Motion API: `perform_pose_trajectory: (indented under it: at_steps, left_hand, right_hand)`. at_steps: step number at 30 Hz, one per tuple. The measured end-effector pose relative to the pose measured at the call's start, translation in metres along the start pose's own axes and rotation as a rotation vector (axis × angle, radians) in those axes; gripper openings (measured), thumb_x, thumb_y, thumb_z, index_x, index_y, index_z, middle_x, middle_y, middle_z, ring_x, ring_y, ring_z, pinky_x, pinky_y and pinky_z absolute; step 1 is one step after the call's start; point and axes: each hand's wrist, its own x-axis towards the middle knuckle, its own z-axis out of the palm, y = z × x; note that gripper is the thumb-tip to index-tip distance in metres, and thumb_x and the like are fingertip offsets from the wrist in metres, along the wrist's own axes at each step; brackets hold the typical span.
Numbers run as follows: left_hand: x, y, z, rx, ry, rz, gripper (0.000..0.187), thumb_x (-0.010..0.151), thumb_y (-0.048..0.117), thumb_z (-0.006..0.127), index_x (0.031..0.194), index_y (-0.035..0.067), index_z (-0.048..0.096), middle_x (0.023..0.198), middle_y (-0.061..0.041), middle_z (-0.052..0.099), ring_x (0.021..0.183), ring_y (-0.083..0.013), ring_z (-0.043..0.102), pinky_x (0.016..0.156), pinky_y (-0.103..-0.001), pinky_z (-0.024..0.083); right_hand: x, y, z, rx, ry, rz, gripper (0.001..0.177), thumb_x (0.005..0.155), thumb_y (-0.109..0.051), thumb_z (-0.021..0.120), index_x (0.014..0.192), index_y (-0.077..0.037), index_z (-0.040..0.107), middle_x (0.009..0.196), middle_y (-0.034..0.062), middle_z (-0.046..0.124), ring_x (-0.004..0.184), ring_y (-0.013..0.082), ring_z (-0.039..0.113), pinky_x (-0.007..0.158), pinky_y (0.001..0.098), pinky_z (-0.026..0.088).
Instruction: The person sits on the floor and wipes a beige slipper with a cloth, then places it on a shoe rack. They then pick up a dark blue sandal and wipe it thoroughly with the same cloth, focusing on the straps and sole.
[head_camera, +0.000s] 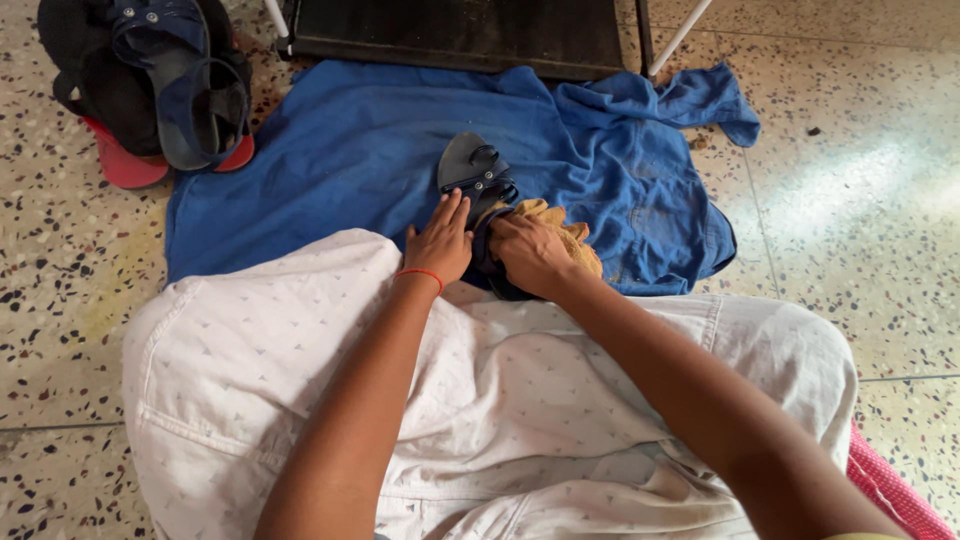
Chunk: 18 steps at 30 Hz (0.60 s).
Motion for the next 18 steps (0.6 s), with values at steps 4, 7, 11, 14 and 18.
perform_pose_trajectory:
  at_steps: [4, 7, 11, 14, 18]
  left_hand:
    - [-0.003, 0.008, -0.008, 0.016, -0.079, -0.052, 0.065, 0.103, 0.044, 0.04, 0.161, 0.018, 0.023, 0.172, 0.005, 0.008, 0.157, -0.0154, 0.012, 0.118, -0.067, 0.022]
    - [-0.007, 0.013, -0.017, 0.028, -0.12, -0.065, 0.067, 0.103, 0.048, 0.039, 0.162, 0.019, 0.021, 0.172, 0.006, 0.005, 0.157, -0.0137, 0.009, 0.12, -0.066, 0.02]
    - [-0.009, 0.015, -0.018, 0.037, -0.106, -0.058, 0.069, 0.102, 0.05, 0.039, 0.161, 0.019, 0.021, 0.172, 0.005, 0.006, 0.157, -0.0141, 0.009, 0.119, -0.066, 0.021]
    - [-0.009, 0.018, -0.016, 0.043, -0.051, -0.054, 0.073, 0.099, 0.052, 0.046, 0.16, 0.017, 0.025, 0.173, -0.001, 0.006, 0.157, -0.0191, 0.011, 0.118, -0.065, 0.023]
    - [-0.009, 0.026, -0.01, 0.117, -0.021, -0.077, 0.074, 0.097, 0.052, 0.055, 0.158, 0.017, 0.031, 0.17, -0.008, 0.012, 0.158, -0.0239, 0.015, 0.119, -0.067, 0.024]
  right_hand:
    - [-0.012, 0.007, -0.036, 0.127, -0.264, -0.06, 0.028, 0.07, -0.004, 0.062, 0.094, -0.01, 0.076, 0.112, 0.0106, 0.07, 0.113, 0.0278, 0.064, 0.095, 0.0396, 0.051]
    - [-0.007, 0.005, -0.072, 0.102, -0.608, 0.178, 0.032, 0.079, -0.002, 0.059, 0.103, -0.015, 0.075, 0.105, 0.0066, 0.073, 0.107, 0.0262, 0.069, 0.091, 0.0412, 0.054]
    - [0.008, 0.003, -0.112, -0.18, -0.474, 0.306, 0.03, 0.083, -0.014, 0.068, 0.111, -0.018, 0.075, 0.113, 0.0082, 0.071, 0.11, 0.0273, 0.069, 0.09, 0.0426, 0.055]
    - [0.02, -0.006, -0.11, -0.155, -0.268, 0.397, 0.059, 0.074, -0.005, 0.067, 0.128, -0.027, 0.068, 0.131, 0.0031, 0.064, 0.123, 0.0258, 0.059, 0.095, 0.0425, 0.05]
    - [0.051, -0.009, -0.064, -0.22, -0.001, 0.084, 0.051, 0.083, -0.022, 0.068, 0.133, -0.031, 0.063, 0.152, 0.0024, 0.047, 0.143, 0.0308, 0.038, 0.104, 0.0542, 0.042]
